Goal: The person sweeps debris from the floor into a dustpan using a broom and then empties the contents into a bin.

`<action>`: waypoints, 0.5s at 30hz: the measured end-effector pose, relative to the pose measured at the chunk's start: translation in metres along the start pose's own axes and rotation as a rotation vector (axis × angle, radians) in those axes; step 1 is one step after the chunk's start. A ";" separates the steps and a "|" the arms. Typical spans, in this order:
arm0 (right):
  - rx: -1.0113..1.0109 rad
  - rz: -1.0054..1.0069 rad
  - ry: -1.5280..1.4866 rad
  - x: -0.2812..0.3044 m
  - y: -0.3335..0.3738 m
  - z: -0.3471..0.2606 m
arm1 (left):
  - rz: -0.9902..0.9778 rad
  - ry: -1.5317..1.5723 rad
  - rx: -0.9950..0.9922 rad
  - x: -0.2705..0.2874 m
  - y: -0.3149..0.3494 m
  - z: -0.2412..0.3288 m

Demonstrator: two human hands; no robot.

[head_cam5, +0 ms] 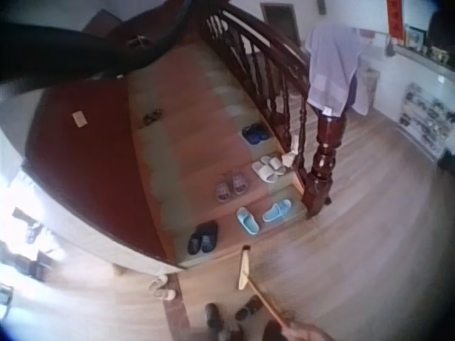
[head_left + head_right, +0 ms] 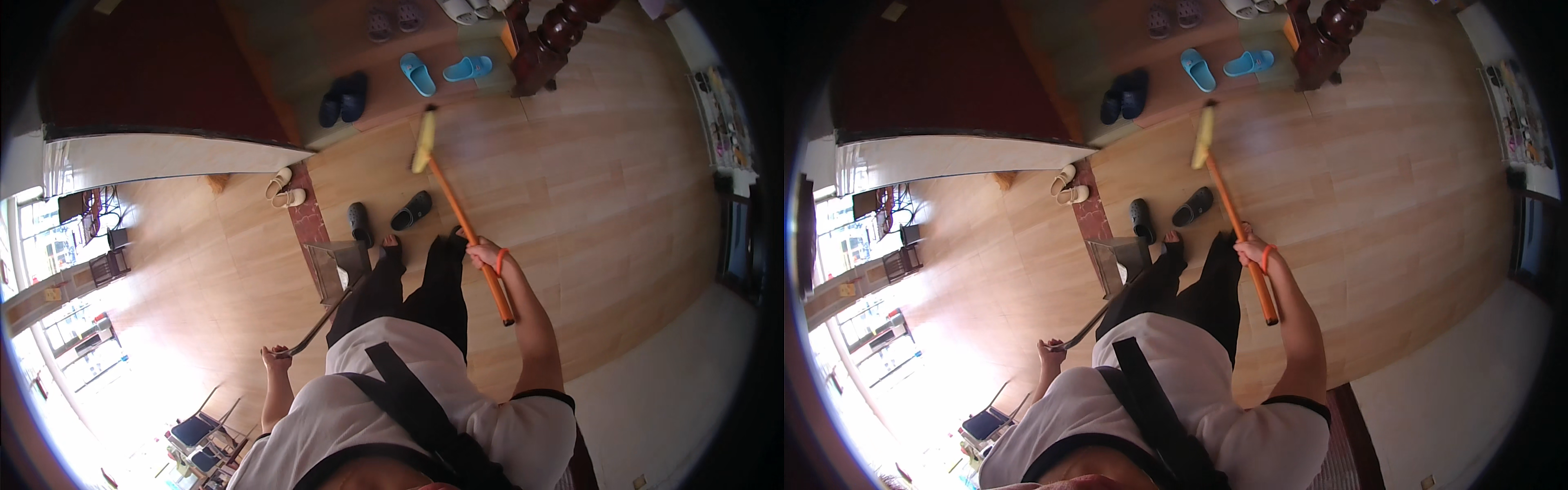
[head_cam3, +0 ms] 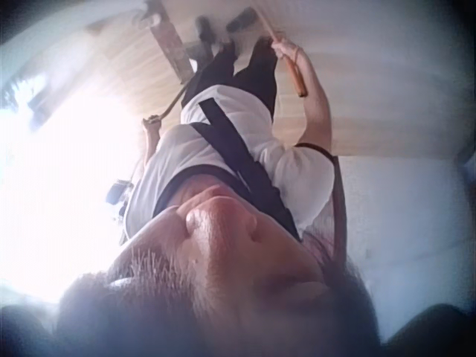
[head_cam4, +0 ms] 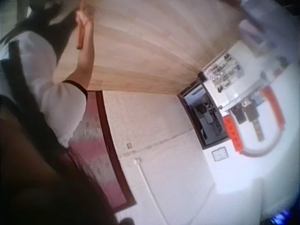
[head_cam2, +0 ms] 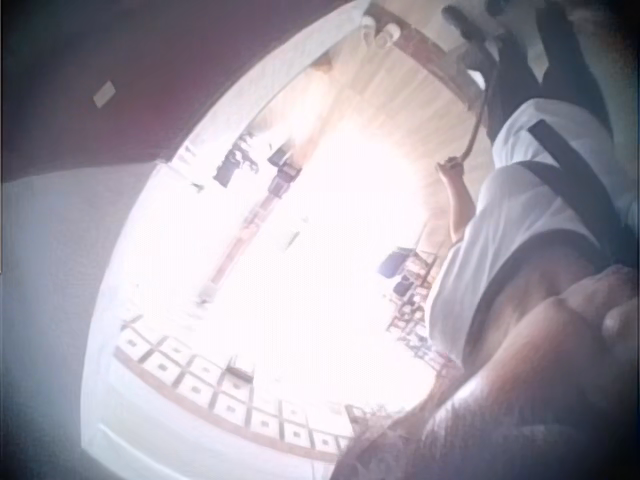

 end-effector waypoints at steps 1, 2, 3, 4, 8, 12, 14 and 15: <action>-0.061 -0.099 -0.010 -0.005 -0.007 0.006 | 0.006 -0.002 0.012 -0.001 0.005 0.000; -0.100 -0.147 -0.027 -0.005 -0.022 0.019 | 0.002 -0.007 0.025 -0.008 0.009 -0.003; -0.138 -0.196 -0.043 -0.007 -0.035 0.033 | -0.002 -0.011 0.039 -0.013 0.014 -0.005; -0.171 -0.235 -0.010 -0.019 -0.043 0.036 | 0.019 0.006 0.032 -0.010 0.015 -0.008; -0.360 -0.277 0.155 -0.042 -0.084 0.049 | 0.086 0.061 0.038 0.015 0.023 -0.017; -0.240 -0.191 0.596 0.013 -0.108 0.045 | 0.086 0.031 0.022 0.036 0.015 -0.024; -0.238 -0.197 0.412 0.054 -0.115 0.050 | 0.067 0.017 0.056 0.026 0.026 -0.029; -0.246 -0.206 0.285 0.055 -0.095 0.035 | 0.085 0.029 0.051 0.030 0.032 -0.032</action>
Point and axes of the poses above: each hand's wrist, its own y-axis away from the middle knuckle, its own x-axis out of the back of the hand, z = x × y, the point moved 2 cm from there along -y, towards the middle knuckle, and after that the axes turned 1 degree about -z, right-handed, at the moved point
